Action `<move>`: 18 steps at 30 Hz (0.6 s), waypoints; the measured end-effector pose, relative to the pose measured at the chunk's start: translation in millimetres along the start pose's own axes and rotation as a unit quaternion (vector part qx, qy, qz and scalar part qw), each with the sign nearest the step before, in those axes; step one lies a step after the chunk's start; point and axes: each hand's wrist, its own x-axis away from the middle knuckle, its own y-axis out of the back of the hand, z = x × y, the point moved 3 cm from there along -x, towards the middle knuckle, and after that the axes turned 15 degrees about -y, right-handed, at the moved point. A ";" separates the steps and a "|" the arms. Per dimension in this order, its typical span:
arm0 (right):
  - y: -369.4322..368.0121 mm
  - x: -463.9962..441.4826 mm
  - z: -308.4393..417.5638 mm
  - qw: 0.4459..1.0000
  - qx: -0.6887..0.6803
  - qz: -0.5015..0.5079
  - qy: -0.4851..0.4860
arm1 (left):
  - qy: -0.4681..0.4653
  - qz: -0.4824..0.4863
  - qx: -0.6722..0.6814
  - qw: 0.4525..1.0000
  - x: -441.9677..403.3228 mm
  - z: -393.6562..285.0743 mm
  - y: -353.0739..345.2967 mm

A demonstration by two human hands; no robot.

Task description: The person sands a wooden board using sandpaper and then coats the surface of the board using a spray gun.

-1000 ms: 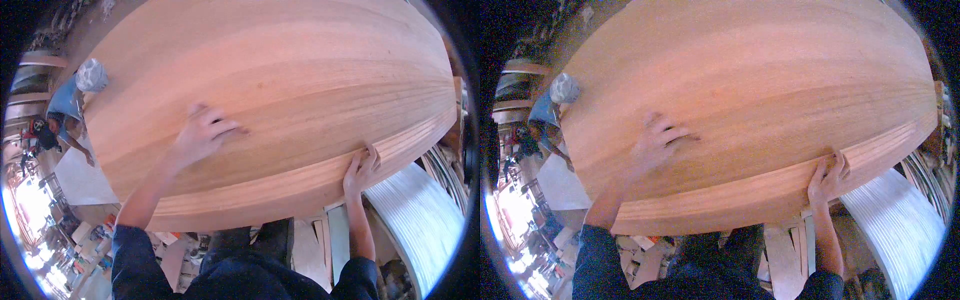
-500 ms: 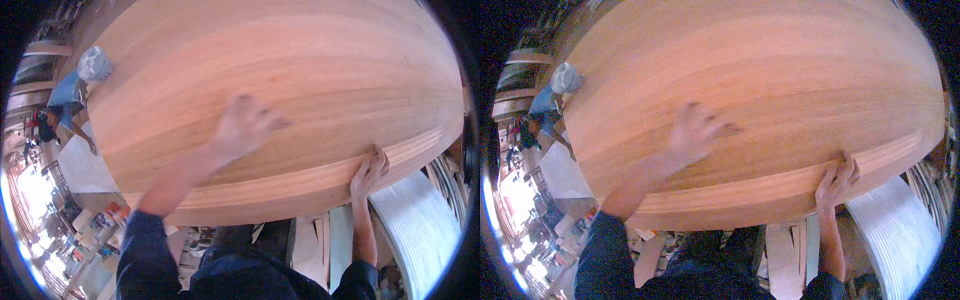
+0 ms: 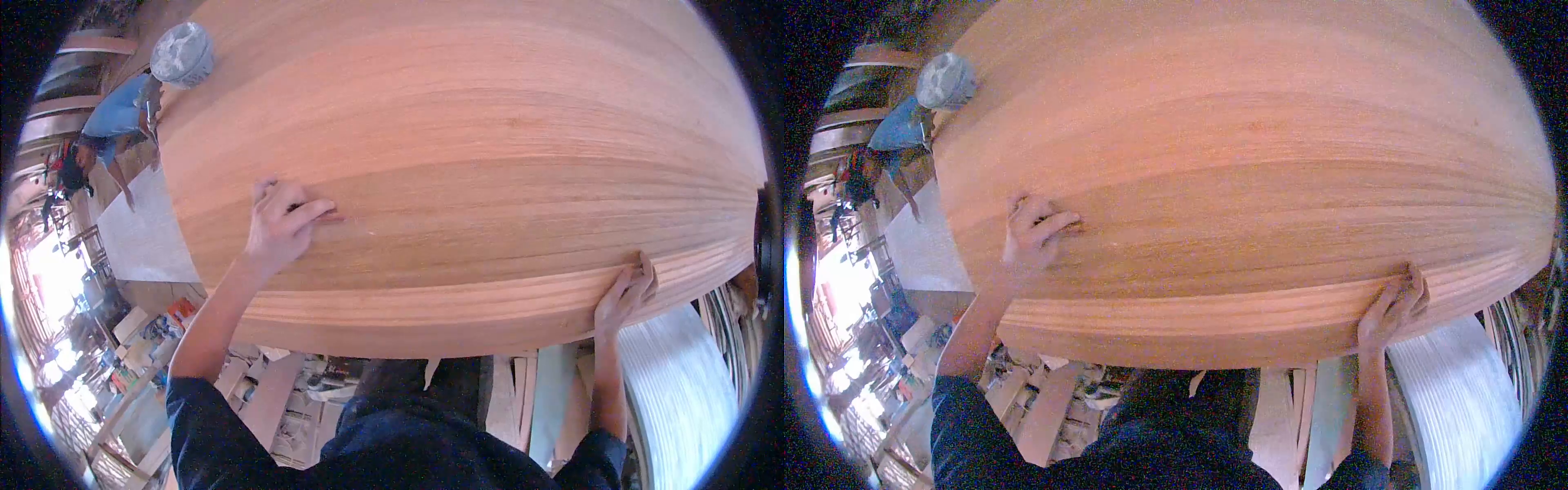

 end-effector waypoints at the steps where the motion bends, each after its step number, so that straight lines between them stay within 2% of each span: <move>1: 0.4 1.3 2.4 1.000 -0.009 0.009 -0.019 | -0.008 -0.024 -0.018 1.000 -3.9 -3.3 7.8; 3: 1.5 0.2 2.6 0.999 -0.020 0.014 -0.029 | -0.045 -0.005 -0.013 0.999 -63.9 -36.3 -26.2; 4: 0.7 0.8 -0.2 1.000 -0.004 0.004 -0.017 | -0.054 0.040 0.039 0.997 -105.9 -55.9 -36.2; 6: 5.7 -0.2 -6.2 1.000 0.011 -0.007 0.001 | -0.089 -0.039 -0.018 0.995 -192.0 -97.6 -71.5; 8: 12.0 -1.3 -11.4 0.999 -0.027 -0.019 0.030 | -0.093 0.041 -0.005 0.995 -247.1 -129.5 -80.9; 11: 14.4 0.8 -27.3 1.000 -0.029 0.001 0.002 | -0.040 0.068 0.064 0.995 -194.4 -108.4 -75.1; 12: 12.5 2.5 -26.2 0.999 -0.033 0.004 -0.005 | -0.118 0.040 -0.019 0.992 -147.5 -92.0 -64.0; 13: 13.0 3.0 -22.8 0.999 -0.029 0.010 -0.016 | -0.095 0.073 -0.096 0.988 -103.3 -72.1 -49.1; 14: 14.6 2.8 -18.3 0.999 -0.027 0.014 -0.027 | -0.108 0.041 -0.083 0.990 -77.2 -58.5 -15.6; 16: 19.1 1.4 -6.9 1.000 -0.011 0.020 -0.011 | 0.022 -0.005 0.001 1.000 -18.5 -21.3 -3.3; 18: 19.6 -0.1 -5.4 1.000 0.009 0.022 0.011 | -0.017 -0.028 -0.015 0.999 -52.6 -36.6 -12.4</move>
